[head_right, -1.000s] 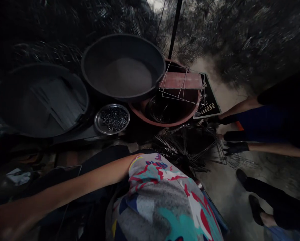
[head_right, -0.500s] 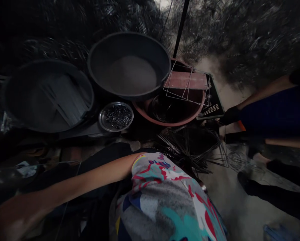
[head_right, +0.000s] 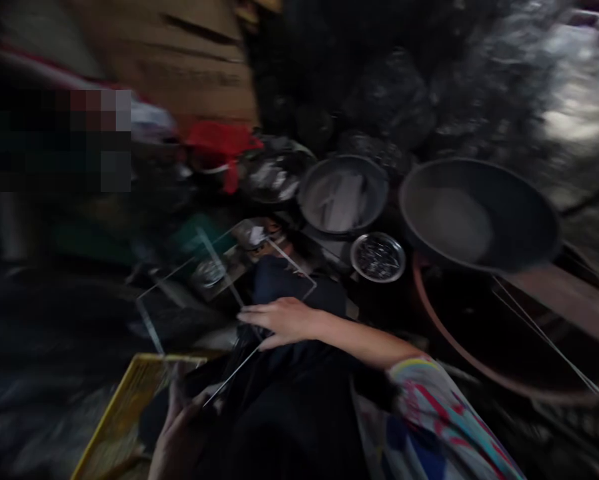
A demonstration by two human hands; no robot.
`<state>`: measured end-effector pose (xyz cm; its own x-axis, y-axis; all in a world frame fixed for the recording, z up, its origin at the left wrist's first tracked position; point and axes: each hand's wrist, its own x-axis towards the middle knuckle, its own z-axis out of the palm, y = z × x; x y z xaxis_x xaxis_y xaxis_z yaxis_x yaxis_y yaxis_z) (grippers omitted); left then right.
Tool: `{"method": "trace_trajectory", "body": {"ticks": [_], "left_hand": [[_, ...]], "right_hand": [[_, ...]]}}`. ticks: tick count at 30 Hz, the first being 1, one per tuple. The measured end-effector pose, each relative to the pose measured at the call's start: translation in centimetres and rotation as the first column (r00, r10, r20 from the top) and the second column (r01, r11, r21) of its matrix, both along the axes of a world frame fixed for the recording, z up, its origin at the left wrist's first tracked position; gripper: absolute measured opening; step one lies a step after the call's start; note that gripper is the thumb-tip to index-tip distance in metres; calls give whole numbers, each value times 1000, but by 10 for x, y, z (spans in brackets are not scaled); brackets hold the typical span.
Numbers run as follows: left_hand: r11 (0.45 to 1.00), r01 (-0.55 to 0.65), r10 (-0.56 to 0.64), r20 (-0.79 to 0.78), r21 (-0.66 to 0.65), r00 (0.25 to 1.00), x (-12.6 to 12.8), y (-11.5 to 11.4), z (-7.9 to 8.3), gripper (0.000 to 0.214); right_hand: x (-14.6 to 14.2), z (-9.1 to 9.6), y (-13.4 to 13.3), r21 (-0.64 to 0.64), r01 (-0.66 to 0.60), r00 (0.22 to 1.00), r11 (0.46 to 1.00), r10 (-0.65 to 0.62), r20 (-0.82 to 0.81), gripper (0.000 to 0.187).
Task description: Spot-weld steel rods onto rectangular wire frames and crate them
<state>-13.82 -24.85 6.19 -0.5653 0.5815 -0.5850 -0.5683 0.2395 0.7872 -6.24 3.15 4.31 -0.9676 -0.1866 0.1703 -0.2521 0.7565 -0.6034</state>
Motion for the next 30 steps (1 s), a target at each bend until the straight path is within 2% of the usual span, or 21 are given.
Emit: {"method": "trace_trajectory", "body": {"ticks": [2,3,5,11,17,21,23,26,30], "left_hand": [[970,-210,213,-12,121,977,6,-18,-10,80],[947,-267,272,-3,178,962,6,-25,-14,90],[921,-296,300,24,253,954,5,-38,-22,99],[876,-347,364,11,336,931,-3,-86,-32,96],[843,-398,425,7,363,905,-5,-120,-37,91],[784,-495,513,59,375,856,4,-142,-43,92],[747,-543,549,104,384,829,13,-145,-48,91],[715,-572,544,194,403,816,22,-138,-55,91],[713,-563,505,251,418,826,20,-127,-53,96]], "right_hand": [[-3,1,-7,-28,-28,997,999,30,75,83],[-6,3,-12,-31,-45,993,999,48,109,83],[-14,9,-23,-18,-81,982,997,83,169,83],[-49,18,-63,40,-217,934,975,195,301,83],[-78,17,-94,41,-319,906,947,292,306,83],[-76,39,-101,79,-325,919,942,295,263,80],[-71,57,-101,126,-310,930,942,272,249,79],[-65,78,-97,216,-265,948,940,213,239,77],[-61,82,-89,276,-168,968,946,106,227,75]]}}
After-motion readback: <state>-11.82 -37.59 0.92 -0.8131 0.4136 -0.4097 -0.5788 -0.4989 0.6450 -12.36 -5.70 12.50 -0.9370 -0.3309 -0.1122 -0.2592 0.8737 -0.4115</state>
